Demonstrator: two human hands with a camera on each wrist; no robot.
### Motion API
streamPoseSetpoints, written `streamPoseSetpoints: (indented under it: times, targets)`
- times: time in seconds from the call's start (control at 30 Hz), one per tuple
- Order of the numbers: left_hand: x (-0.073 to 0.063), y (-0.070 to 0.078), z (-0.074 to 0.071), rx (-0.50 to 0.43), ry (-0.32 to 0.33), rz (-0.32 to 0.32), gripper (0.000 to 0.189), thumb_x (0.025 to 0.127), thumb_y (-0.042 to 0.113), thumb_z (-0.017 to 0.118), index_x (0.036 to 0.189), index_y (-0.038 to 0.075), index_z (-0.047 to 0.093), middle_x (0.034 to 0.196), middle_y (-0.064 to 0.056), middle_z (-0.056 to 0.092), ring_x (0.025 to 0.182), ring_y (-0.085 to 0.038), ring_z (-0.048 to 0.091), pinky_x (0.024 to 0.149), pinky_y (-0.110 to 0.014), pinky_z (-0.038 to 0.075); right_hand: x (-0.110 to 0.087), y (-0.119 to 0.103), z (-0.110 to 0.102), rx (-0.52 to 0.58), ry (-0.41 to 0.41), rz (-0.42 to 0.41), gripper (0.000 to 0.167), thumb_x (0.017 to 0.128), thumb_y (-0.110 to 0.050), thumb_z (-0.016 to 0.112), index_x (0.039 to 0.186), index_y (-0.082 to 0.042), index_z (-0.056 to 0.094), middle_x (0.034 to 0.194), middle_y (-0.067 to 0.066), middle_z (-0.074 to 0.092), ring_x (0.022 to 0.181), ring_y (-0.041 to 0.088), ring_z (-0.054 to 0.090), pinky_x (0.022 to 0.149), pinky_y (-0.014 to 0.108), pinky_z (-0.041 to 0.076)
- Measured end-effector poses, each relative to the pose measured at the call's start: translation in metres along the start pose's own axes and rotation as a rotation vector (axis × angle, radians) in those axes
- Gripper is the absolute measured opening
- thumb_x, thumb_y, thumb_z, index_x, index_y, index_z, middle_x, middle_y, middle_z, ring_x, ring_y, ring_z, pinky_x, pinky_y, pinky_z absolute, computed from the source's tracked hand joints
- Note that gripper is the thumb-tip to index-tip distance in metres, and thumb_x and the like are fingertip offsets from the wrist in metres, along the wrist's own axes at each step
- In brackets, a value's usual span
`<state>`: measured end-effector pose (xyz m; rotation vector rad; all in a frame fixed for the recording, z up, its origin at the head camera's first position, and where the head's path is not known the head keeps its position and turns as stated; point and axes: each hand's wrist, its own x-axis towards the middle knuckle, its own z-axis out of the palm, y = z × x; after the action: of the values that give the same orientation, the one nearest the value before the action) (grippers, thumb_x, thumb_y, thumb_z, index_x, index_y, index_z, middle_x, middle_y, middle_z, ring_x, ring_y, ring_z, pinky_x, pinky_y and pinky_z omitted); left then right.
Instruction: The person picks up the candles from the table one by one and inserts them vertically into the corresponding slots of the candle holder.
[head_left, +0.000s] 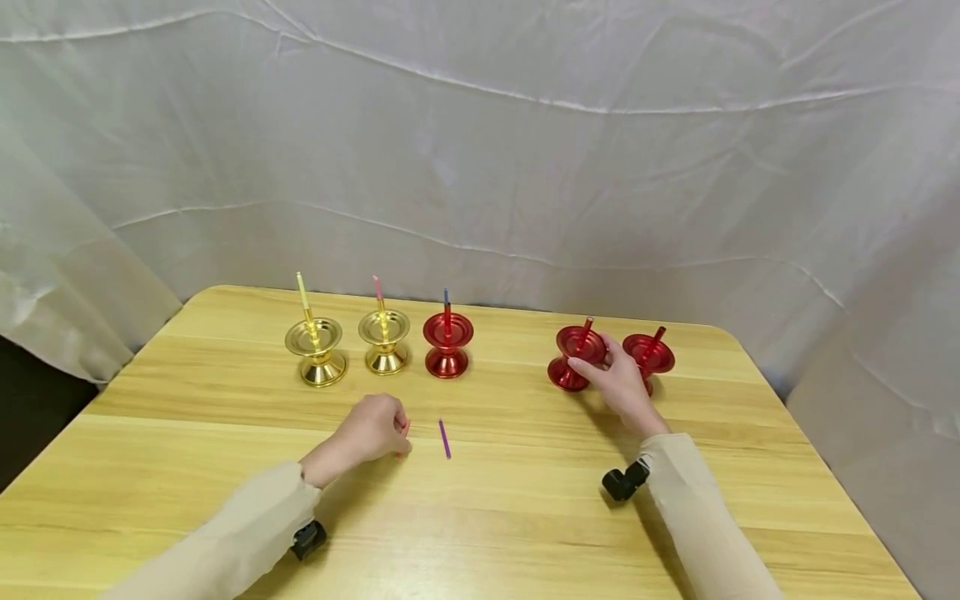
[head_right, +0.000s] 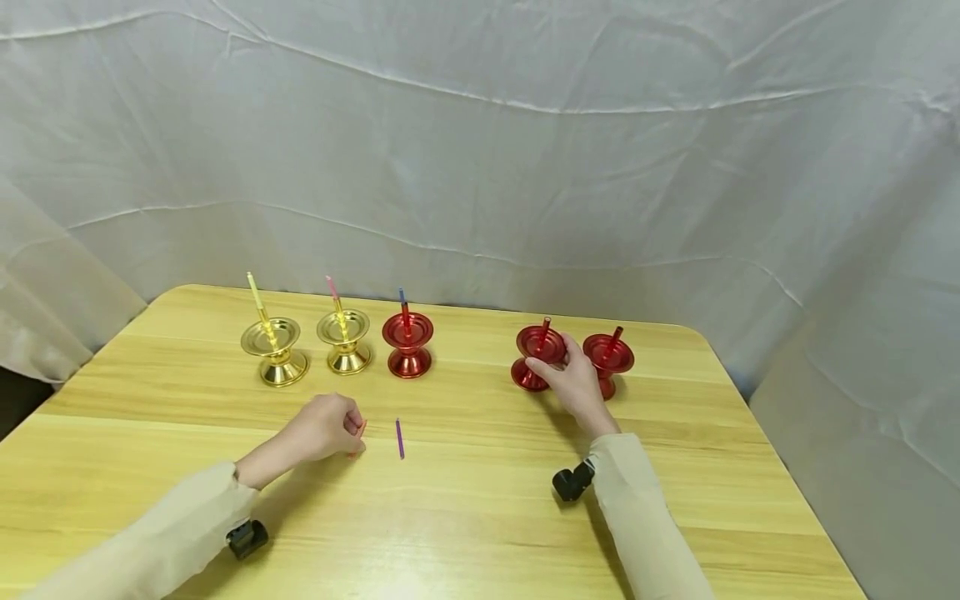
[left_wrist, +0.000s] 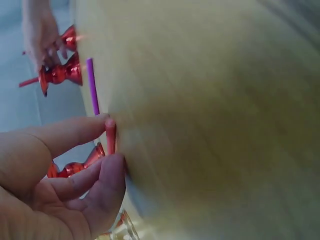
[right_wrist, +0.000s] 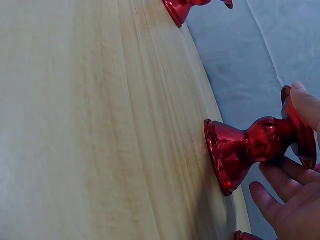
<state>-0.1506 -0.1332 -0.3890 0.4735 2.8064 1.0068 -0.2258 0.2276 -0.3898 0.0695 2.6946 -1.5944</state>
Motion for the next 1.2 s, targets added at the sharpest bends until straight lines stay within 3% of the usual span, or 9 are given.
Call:
streamPoseSetpoints:
  times: [0.13, 0.27, 0.4, 0.5, 0.63, 0.87, 1.2]
  targets:
    - [0.002, 0.001, 0.003, 0.031, 0.028, 0.029, 0.020, 0.058, -0.012, 0.062, 0.058, 0.008, 0.060, 0.057, 0.005, 0.053, 0.051, -0.009, 0.045, 0.050, -0.024, 0.040, 0.000, 0.000, -0.001, -0.006, 0.000, 0.003, 0.088, 0.089, -0.030, 0.071, 0.152, 0.001, 0.018, 0.143, 0.027, 0.041, 0.129, 0.036, 0.044, 0.107, 0.044, 0.035]
    - [0.002, 0.001, 0.004, 0.037, 0.023, 0.070, 0.018, 0.062, -0.011, 0.067, 0.064, 0.007, 0.064, 0.063, 0.002, 0.058, 0.057, -0.011, 0.049, 0.054, -0.026, 0.044, -0.001, -0.001, -0.001, -0.013, -0.008, 0.010, 0.089, 0.089, -0.031, 0.071, 0.152, 0.002, 0.017, 0.144, 0.028, 0.040, 0.130, 0.036, 0.043, 0.108, 0.044, 0.035]
    - [0.002, -0.002, 0.006, 0.053, 0.024, 0.159, 0.015, 0.066, -0.007, 0.071, 0.067, 0.007, 0.065, 0.064, 0.004, 0.058, 0.059, -0.009, 0.048, 0.058, -0.026, 0.044, -0.001, -0.001, -0.001, -0.001, -0.017, 0.011, 0.089, 0.089, -0.029, 0.072, 0.152, 0.002, 0.017, 0.143, 0.028, 0.041, 0.129, 0.036, 0.044, 0.107, 0.044, 0.035]
    - [0.004, -0.003, 0.006, -0.001, 0.009, 0.165, 0.011, 0.071, -0.006, 0.070, 0.073, 0.005, 0.068, 0.068, 0.003, 0.061, 0.063, -0.010, 0.052, 0.061, -0.027, 0.047, -0.001, 0.000, 0.000, 0.020, -0.024, 0.005, 0.088, 0.089, -0.027, 0.072, 0.152, 0.003, 0.017, 0.142, 0.028, 0.042, 0.129, 0.036, 0.045, 0.107, 0.043, 0.036]
    - [0.009, -0.002, 0.007, -0.150, -0.016, 0.101, 0.007, 0.080, -0.006, 0.068, 0.084, 0.000, 0.068, 0.082, -0.004, 0.064, 0.074, -0.016, 0.060, 0.068, -0.029, 0.053, 0.000, 0.003, 0.000, 0.027, -0.021, -0.002, 0.088, 0.089, -0.026, 0.072, 0.152, 0.003, 0.018, 0.143, 0.028, 0.042, 0.130, 0.035, 0.044, 0.107, 0.043, 0.036]
    - [0.022, 0.005, 0.009, -0.411, 0.018, 0.117, 0.011, 0.089, -0.001, 0.063, 0.098, -0.005, 0.064, 0.091, -0.007, 0.065, 0.087, -0.019, 0.061, 0.080, -0.031, 0.052, -0.001, 0.004, -0.001, 0.008, -0.013, -0.001, 0.088, 0.088, -0.029, 0.073, 0.152, 0.001, 0.020, 0.143, 0.027, 0.042, 0.129, 0.035, 0.045, 0.107, 0.044, 0.036]
    - [0.059, 0.050, 0.016, -0.769, 0.010, 0.135, 0.010, 0.092, -0.003, 0.060, 0.101, -0.006, 0.059, 0.090, -0.014, 0.065, 0.083, -0.018, 0.065, 0.082, -0.035, 0.055, -0.002, 0.001, -0.001, 0.035, -0.008, 0.006, 0.088, 0.088, -0.028, 0.073, 0.152, 0.000, 0.019, 0.143, 0.026, 0.042, 0.130, 0.035, 0.044, 0.108, 0.044, 0.034]
